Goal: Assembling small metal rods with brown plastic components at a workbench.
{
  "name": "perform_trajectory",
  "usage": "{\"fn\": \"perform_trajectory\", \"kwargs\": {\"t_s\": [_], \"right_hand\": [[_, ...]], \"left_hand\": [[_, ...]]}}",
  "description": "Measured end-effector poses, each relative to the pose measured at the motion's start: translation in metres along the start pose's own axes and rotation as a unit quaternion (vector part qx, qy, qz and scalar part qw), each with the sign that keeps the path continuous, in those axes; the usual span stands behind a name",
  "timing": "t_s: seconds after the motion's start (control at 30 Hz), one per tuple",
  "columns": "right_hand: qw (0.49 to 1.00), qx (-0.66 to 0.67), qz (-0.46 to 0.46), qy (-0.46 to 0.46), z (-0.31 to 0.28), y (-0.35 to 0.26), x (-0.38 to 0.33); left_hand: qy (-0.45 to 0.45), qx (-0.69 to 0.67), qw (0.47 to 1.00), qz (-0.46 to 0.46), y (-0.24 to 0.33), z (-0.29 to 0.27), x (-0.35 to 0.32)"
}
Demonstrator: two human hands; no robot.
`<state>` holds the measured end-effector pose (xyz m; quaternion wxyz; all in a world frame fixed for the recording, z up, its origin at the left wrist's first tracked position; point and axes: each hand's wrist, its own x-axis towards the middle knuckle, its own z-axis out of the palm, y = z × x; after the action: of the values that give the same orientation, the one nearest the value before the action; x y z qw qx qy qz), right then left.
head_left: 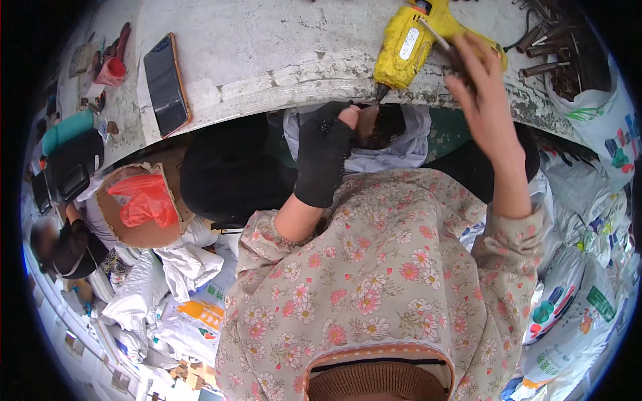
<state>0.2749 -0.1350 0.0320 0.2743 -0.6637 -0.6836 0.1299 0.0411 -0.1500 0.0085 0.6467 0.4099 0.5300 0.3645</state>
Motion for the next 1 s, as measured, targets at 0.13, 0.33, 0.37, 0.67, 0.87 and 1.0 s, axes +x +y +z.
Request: {"fn": "perform_trajectory", "kwargs": {"t_s": [0.13, 0.33, 0.37, 0.67, 0.87, 1.0], "right_hand": [[0.918, 0.320, 0.108, -0.207, -0.016, -0.043, -0.041], [0.907, 0.342, 0.035, -0.244, -0.028, -0.059, -0.054], [0.909, 0.334, 0.028, -0.248, -0.028, -0.061, -0.053], [0.921, 0.214, 0.020, -0.325, -0.055, -0.082, -0.035], [0.925, 0.187, -0.012, -0.331, -0.043, -0.092, -0.030], [0.911, 0.260, 0.013, -0.320, -0.016, -0.079, -0.044]], "left_hand": [[0.031, -0.290, 0.946, -0.144, 0.010, 0.006, 0.002], [-0.049, -0.401, 0.900, -0.166, -0.001, 0.000, 0.003], [-0.065, -0.382, 0.909, -0.152, -0.003, -0.002, 0.003], [-0.009, -0.017, 0.999, 0.039, 0.016, 0.003, -0.015], [0.006, 0.210, 0.970, 0.120, 0.007, -0.009, -0.015], [-0.021, -0.020, 1.000, -0.009, 0.002, -0.022, -0.019]]}}
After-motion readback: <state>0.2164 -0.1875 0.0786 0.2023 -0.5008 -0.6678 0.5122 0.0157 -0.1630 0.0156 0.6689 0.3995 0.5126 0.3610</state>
